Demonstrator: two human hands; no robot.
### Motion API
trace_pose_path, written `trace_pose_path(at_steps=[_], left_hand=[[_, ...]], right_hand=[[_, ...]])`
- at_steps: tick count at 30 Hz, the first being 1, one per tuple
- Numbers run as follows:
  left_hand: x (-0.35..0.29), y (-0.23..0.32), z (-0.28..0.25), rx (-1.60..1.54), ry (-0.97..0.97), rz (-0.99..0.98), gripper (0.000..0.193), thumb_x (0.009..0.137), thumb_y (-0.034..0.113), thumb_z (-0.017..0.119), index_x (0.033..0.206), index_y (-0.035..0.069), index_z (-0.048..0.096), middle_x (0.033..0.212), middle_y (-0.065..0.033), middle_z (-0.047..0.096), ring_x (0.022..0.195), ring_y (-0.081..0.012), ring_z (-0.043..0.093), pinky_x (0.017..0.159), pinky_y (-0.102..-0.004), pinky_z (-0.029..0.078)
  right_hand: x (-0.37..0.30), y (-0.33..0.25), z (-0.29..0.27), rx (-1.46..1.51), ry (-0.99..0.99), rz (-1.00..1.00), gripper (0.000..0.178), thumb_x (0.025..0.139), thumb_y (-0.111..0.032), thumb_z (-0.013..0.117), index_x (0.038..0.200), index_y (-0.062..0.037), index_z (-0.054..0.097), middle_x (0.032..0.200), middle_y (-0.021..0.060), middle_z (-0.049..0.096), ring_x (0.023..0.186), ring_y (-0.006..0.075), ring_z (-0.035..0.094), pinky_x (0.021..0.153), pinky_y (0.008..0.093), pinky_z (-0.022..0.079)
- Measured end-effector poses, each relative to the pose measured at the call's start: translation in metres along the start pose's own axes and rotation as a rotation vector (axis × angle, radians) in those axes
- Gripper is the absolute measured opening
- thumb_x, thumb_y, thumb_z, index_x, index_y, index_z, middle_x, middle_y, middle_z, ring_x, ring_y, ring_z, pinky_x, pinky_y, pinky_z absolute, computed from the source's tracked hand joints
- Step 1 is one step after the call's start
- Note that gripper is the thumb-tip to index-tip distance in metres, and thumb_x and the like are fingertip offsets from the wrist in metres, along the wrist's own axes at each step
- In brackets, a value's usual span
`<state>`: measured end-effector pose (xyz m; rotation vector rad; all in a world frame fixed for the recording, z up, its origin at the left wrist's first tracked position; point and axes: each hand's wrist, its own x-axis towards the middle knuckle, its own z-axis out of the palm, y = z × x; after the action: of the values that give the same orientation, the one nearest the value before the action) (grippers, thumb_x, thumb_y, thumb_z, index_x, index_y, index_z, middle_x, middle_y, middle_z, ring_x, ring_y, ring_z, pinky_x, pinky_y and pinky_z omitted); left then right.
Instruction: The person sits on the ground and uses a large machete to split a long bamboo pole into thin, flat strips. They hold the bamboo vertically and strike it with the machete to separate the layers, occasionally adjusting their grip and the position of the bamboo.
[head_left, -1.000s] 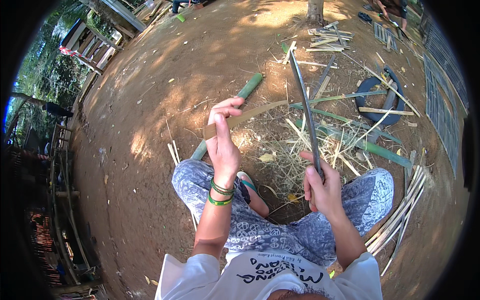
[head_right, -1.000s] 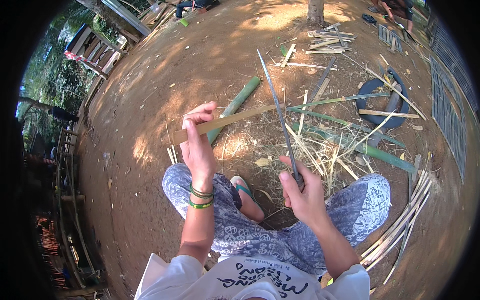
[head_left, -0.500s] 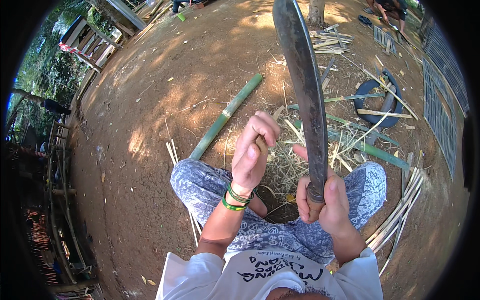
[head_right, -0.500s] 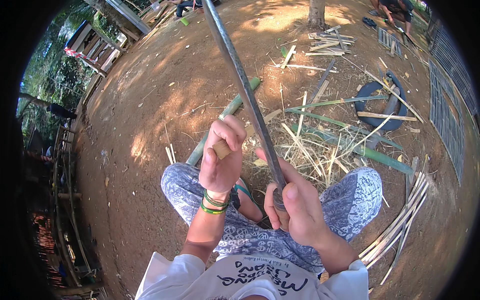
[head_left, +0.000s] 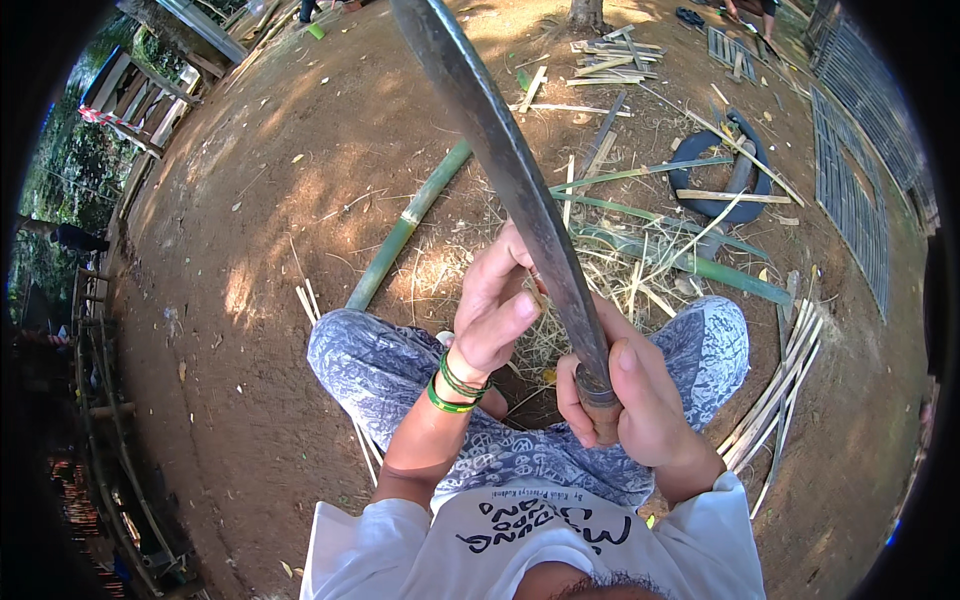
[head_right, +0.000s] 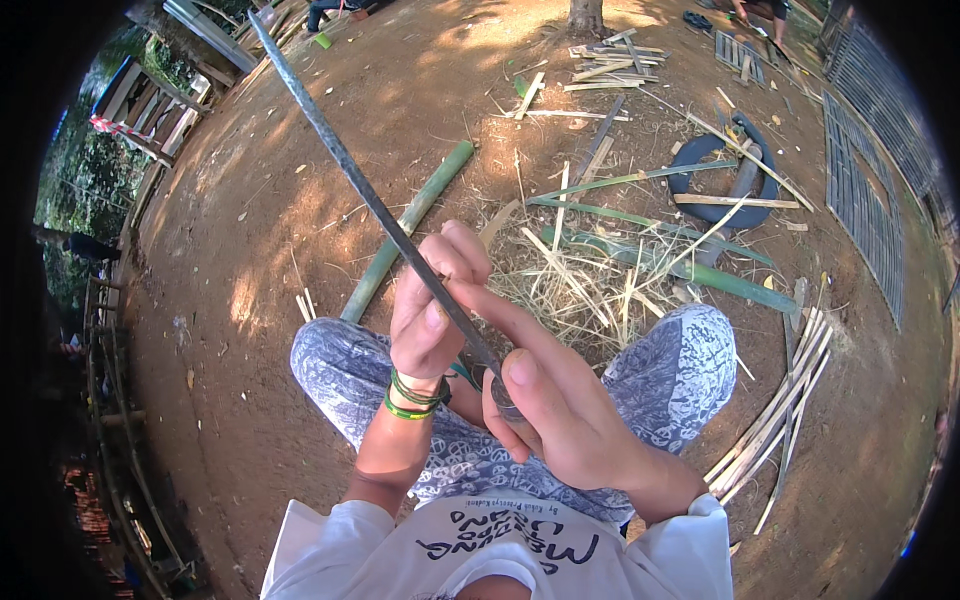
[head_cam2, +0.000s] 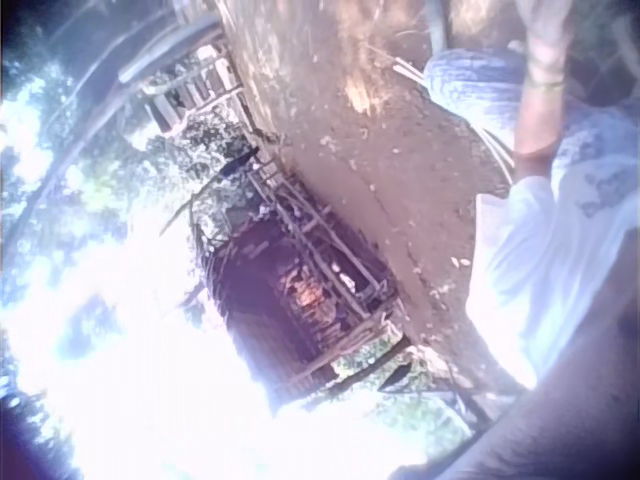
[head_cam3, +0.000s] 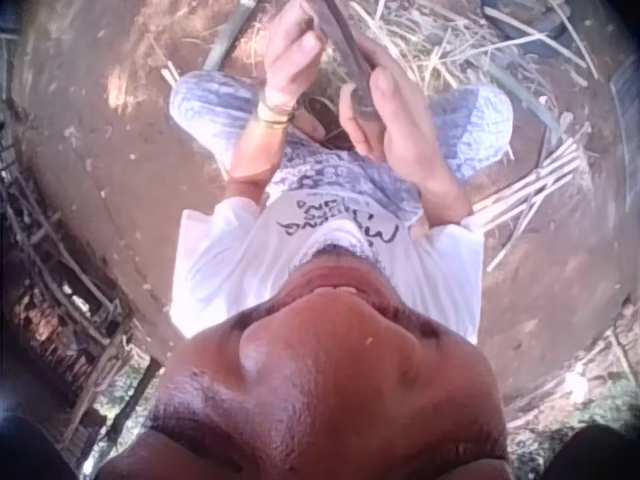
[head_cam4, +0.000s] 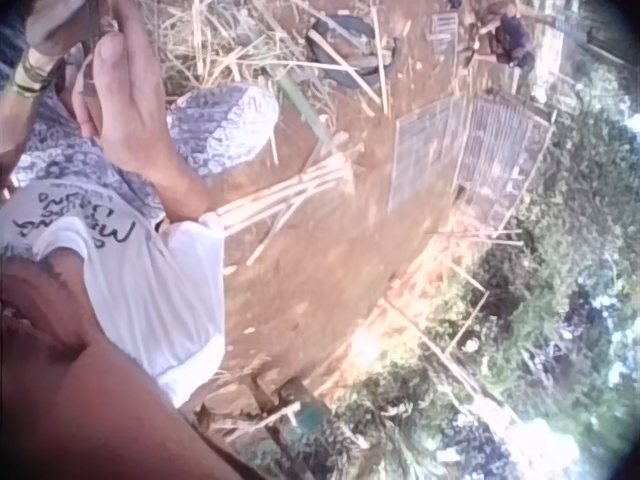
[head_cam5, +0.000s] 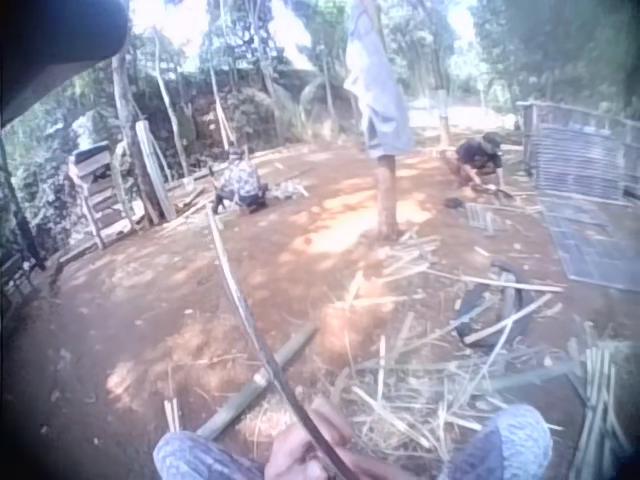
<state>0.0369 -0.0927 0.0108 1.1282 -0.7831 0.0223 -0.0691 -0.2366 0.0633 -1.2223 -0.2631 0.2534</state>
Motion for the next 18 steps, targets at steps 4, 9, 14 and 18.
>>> trace_pose_path(at_steps=[4, 9, 14, 18], left_hand=[[0.0004, -0.0025, 0.0009, 0.007, -0.042, 0.011, 0.041, 0.085, 0.046, 0.059, 0.087, 0.006, 0.049, 0.084, -0.0074, 0.044, 0.078, -0.0172, 0.037, 0.07, -0.0316, 0.029], [0.0007, -0.0026, 0.0051, -0.005, -0.037, -0.029, 0.043, 0.084, 0.047, 0.062, 0.087, 0.007, 0.049, 0.084, -0.0076, 0.045, 0.079, -0.0175, 0.039, 0.071, -0.0311, 0.03], [0.002, -0.0048, 0.0045, 0.024, -0.058, -0.001, 0.043, 0.083, 0.047, 0.064, 0.088, 0.008, 0.05, 0.085, -0.0075, 0.046, 0.079, -0.0172, 0.04, 0.07, -0.0309, 0.031], [-0.0005, -0.006, 0.0065, -0.004, -0.043, -0.024, 0.044, 0.083, 0.048, 0.066, 0.09, 0.007, 0.05, 0.085, -0.0076, 0.046, 0.079, -0.0171, 0.041, 0.07, -0.0303, 0.032]], right_hand=[[-0.0039, -0.0011, 0.002, 0.038, 0.057, 0.039, 0.067, 0.106, -0.047, 0.031, 0.151, 0.0019, 0.025, 0.054, 0.0004, 0.048, 0.044, 0.0068, 0.043, 0.045, 0.0211, 0.03], [-0.006, -0.002, -0.0019, -0.02, 0.047, 0.067, 0.078, 0.102, -0.06, 0.032, 0.15, 0.0007, 0.023, 0.057, 0.0062, 0.051, 0.041, 0.0097, 0.046, 0.039, 0.0223, 0.035], [-0.0089, -0.0049, -0.001, -0.056, 0.054, 0.072, 0.077, 0.102, -0.058, 0.032, 0.151, 0.0006, 0.022, 0.057, 0.0067, 0.051, 0.041, 0.0098, 0.045, 0.039, 0.0224, 0.035], [-0.011, -0.0024, -0.0015, -0.062, 0.066, 0.06, 0.075, 0.103, -0.056, 0.032, 0.151, 0.0003, 0.021, 0.057, 0.0069, 0.051, 0.041, 0.0098, 0.044, 0.039, 0.0227, 0.035]])
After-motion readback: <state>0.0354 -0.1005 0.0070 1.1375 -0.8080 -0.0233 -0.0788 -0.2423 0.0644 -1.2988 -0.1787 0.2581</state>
